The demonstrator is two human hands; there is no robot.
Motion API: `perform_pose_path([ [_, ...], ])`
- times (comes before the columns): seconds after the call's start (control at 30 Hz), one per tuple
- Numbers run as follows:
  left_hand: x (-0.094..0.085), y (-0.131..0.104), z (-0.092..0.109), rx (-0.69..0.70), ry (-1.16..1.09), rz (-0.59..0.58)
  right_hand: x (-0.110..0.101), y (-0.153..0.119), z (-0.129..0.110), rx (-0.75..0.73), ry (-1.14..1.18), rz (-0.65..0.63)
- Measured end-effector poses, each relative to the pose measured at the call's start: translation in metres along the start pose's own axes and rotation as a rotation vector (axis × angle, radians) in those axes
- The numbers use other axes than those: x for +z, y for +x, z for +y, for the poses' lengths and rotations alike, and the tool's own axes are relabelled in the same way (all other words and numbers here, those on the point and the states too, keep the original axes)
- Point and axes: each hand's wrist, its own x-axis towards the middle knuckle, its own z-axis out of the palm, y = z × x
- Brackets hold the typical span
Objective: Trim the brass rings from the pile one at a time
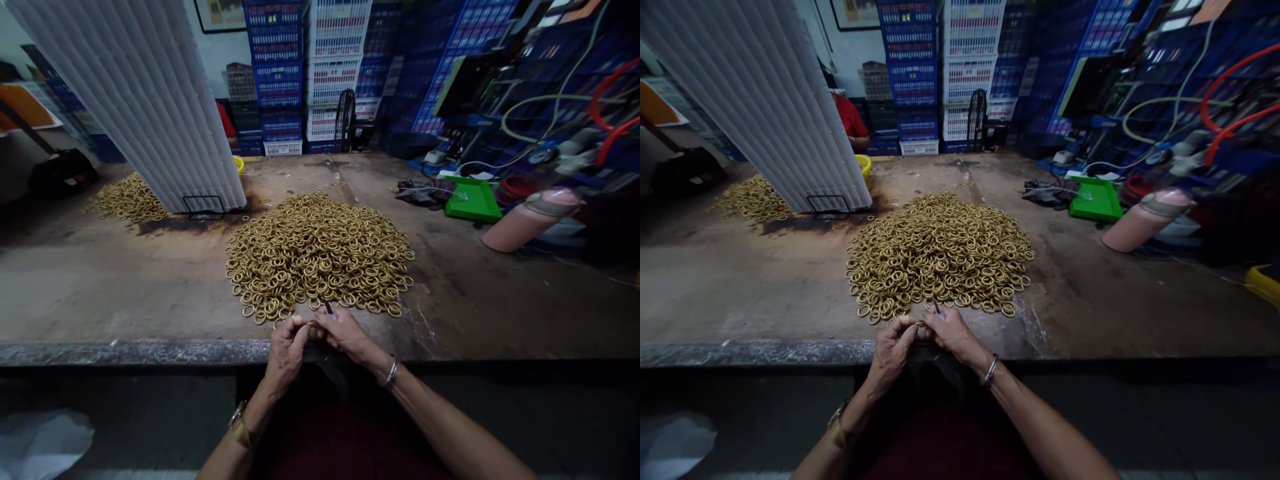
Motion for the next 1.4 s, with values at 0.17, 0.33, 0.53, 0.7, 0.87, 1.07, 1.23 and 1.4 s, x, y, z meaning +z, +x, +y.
perform_pose_path([
  [0.17,0.001,-0.002,0.002,-0.08,-0.046,-0.012,0.003,0.0,-0.003,-0.141,-0.234,0.108],
  [0.33,-0.002,-0.006,-0.002,-0.369,-0.281,-0.189,0.002,0.001,-0.002,-0.142,-0.268,0.095],
  [0.53,-0.002,-0.007,-0.002,-0.368,-0.436,-0.148,-0.005,-0.002,0.005,-0.272,-0.462,0.146],
  [0.7,0.0,-0.006,-0.005,-0.32,-0.368,-0.109,-0.003,-0.01,0.013,-0.49,-0.824,0.005],
  [0.87,0.001,-0.006,-0.008,-0.288,-0.3,-0.079,0.0,-0.009,0.019,-0.447,-0.982,-0.004],
  [1.07,-0.001,-0.015,0.002,-0.365,-0.415,-0.158,-0.014,0.007,0.016,-0.248,-1.146,0.17],
  [1.23,-0.004,-0.015,0.0,-0.408,-0.589,-0.112,-0.018,0.017,0.009,-0.192,-1.209,0.317],
  [1.4,-0.007,-0.012,-0.01,-0.419,-0.691,-0.079,-0.004,0.026,0.006,-0.163,-1.236,0.381],
])
